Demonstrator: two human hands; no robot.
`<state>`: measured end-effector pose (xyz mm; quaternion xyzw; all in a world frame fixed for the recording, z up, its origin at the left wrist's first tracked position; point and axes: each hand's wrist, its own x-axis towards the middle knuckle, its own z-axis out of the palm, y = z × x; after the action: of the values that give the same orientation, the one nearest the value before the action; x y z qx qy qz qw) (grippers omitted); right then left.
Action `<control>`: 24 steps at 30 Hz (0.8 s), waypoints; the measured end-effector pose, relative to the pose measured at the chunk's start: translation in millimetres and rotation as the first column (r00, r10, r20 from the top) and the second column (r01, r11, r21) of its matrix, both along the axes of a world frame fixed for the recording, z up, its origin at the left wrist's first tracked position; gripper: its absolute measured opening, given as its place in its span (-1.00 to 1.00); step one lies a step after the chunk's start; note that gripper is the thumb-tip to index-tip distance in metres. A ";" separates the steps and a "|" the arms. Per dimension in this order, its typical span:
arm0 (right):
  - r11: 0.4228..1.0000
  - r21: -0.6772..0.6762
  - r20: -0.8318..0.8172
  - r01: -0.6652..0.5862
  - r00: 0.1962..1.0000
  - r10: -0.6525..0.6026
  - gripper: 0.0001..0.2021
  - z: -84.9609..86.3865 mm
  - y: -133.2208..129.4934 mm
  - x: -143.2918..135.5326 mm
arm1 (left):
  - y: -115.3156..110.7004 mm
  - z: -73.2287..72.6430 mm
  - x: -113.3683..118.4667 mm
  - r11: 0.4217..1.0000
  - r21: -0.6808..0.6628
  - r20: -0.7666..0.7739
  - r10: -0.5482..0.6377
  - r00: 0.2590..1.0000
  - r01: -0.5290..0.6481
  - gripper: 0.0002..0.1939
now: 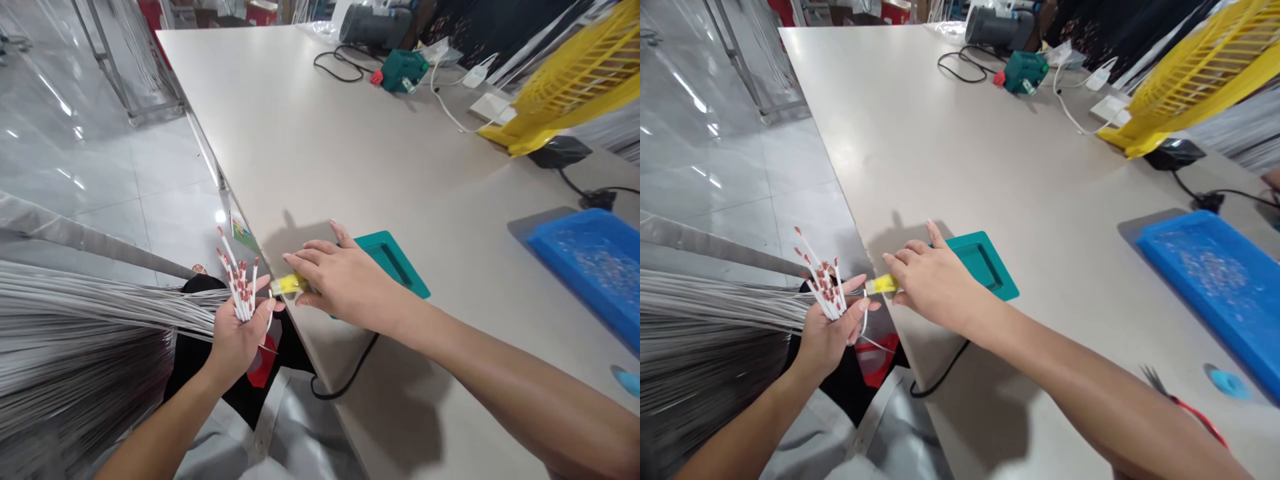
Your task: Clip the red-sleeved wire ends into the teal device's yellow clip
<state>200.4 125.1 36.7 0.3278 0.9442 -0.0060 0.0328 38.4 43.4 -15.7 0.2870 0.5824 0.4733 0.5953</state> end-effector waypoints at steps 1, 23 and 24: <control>1.000 0.005 0.000 -0.002 1.000 0.002 -0.49 -0.9 -0.2 0.4 | -0.5 0.8 -0.7 1.000 0.002 0.001 -0.002 1.000 0.002 -0.43; 0.698 -0.678 -0.716 -0.232 0.423 -0.555 -0.80 -40.5 -63.1 -50.2 | -34.1 3.9 -42.8 0.995 0.049 0.308 -0.099 0.946 0.089 -0.79; 0.661 -0.697 -0.711 -0.277 0.380 -0.591 -0.80 -42.0 -63.0 -52.0 | -34.8 3.8 -43.6 0.994 0.040 0.306 -0.113 0.945 0.106 -0.77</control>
<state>148.4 62.1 -5.3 0.3242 0.6691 -0.5621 -0.3621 -5.2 8.6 -11.9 0.2484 0.4600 0.4854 0.7008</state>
